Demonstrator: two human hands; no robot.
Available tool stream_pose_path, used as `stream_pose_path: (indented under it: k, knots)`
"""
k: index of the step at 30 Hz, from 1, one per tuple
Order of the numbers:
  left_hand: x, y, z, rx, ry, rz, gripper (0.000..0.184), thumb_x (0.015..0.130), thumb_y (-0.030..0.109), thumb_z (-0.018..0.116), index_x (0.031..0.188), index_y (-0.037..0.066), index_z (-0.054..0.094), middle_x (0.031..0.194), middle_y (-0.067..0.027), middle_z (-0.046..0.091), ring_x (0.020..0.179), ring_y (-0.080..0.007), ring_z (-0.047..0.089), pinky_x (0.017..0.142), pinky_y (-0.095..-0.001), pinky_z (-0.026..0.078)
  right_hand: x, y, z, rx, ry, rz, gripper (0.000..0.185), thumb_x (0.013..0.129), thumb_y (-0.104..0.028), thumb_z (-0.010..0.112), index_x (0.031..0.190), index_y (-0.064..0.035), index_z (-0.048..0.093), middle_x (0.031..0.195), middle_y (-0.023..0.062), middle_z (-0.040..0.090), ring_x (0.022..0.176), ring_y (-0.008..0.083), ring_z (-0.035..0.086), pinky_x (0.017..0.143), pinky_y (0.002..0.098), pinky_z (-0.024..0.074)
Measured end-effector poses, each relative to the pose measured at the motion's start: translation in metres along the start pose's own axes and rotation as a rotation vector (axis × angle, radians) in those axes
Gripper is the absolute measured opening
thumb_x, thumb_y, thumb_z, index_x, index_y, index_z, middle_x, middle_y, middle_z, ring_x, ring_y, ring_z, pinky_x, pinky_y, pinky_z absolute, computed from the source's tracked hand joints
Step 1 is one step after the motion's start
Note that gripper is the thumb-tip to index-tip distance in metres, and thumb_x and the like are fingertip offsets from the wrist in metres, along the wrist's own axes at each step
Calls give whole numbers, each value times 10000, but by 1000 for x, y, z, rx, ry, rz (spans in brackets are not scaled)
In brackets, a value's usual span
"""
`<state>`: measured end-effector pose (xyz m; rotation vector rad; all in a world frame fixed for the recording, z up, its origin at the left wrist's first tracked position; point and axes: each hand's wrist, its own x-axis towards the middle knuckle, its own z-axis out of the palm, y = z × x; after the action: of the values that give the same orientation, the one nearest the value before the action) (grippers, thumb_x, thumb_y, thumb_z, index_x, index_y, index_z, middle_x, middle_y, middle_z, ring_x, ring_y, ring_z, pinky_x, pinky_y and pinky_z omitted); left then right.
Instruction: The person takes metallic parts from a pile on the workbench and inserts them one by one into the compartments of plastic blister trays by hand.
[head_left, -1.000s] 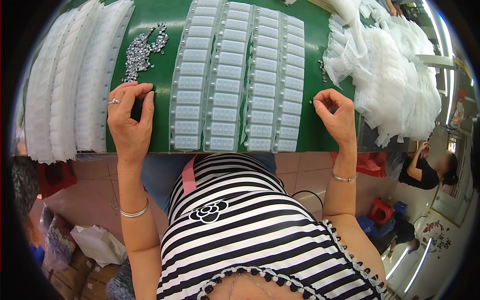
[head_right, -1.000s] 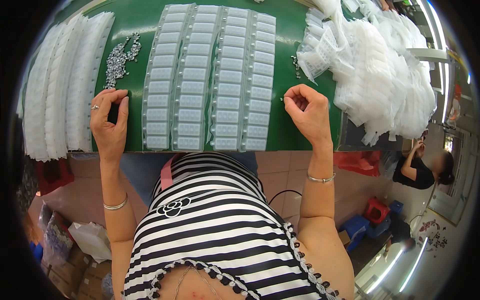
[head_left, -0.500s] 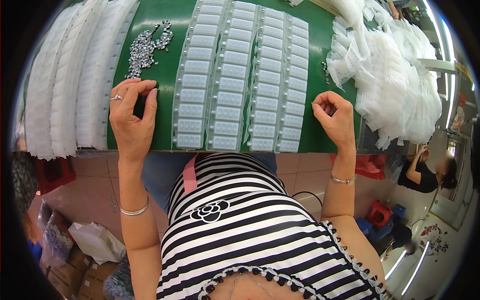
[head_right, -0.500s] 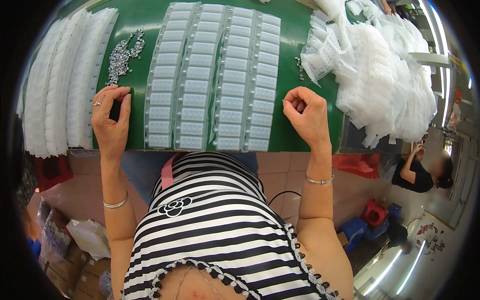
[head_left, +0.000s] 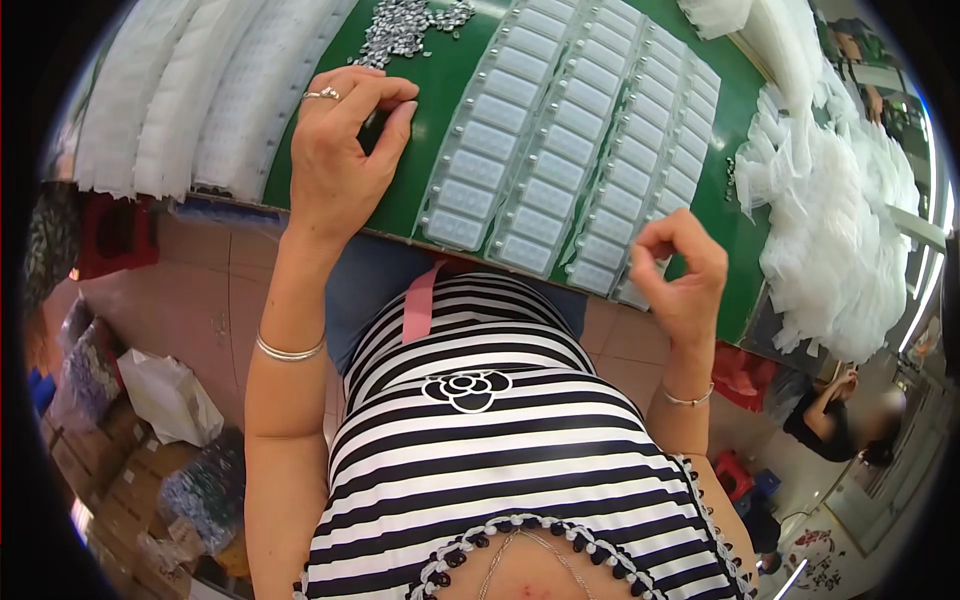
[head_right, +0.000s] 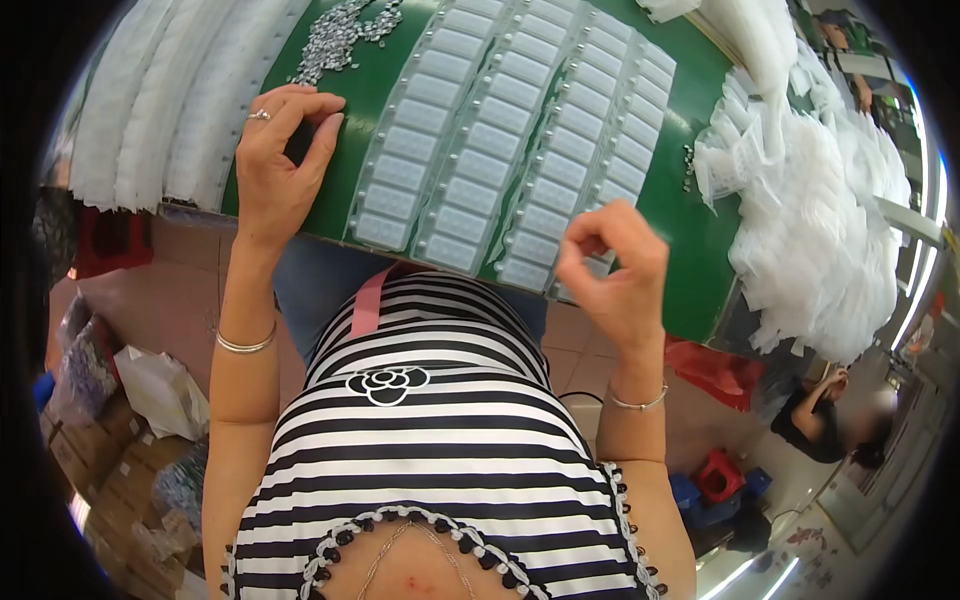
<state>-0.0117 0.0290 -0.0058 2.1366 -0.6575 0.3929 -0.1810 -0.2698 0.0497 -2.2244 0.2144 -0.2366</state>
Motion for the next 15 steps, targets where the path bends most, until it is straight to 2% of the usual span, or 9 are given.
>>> stream_pose_path:
  k: [2, 7, 13, 15]
  knots:
    - [0, 1, 0, -9, -37, -9, 147, 921, 10, 763, 1063, 44, 774, 1094, -60, 732, 1124, -235, 640, 975, -357, 513, 0, -8, 14, -20, -89, -125, 175, 724, 102, 717, 814, -43, 678, 739, -12, 584, 687, 131, 509, 644, 252, 448]
    - [-2, -4, 1, -22, -29, -1, 144, 922, 16, 763, 1062, 47, 774, 1087, -47, 732, 1116, -222, 633, 956, -346, 513, 4, -8, 27, -148, -181, -217, 182, 710, 101, 721, 793, -47, 654, 738, -6, 584, 682, 159, 503, 641, 285, 448]
    - [-2, -3, 2, -31, -12, -14, 148, 922, 20, 763, 1066, 50, 773, 1087, -46, 733, 1106, -214, 629, 941, -333, 514, 8, -15, 28, -169, -192, -181, 189, 705, 97, 727, 780, -52, 639, 741, -3, 592, 689, 175, 504, 636, 306, 445]
    - [-1, -1, 3, -29, 20, -5, 137, 905, 17, 769, 1031, 71, 776, 1010, -7, 725, 1047, -197, 629, 912, -324, 511, 10, -16, 27, -191, -216, -183, 186, 711, 96, 727, 783, -52, 641, 741, 0, 592, 690, 175, 506, 637, 305, 446]
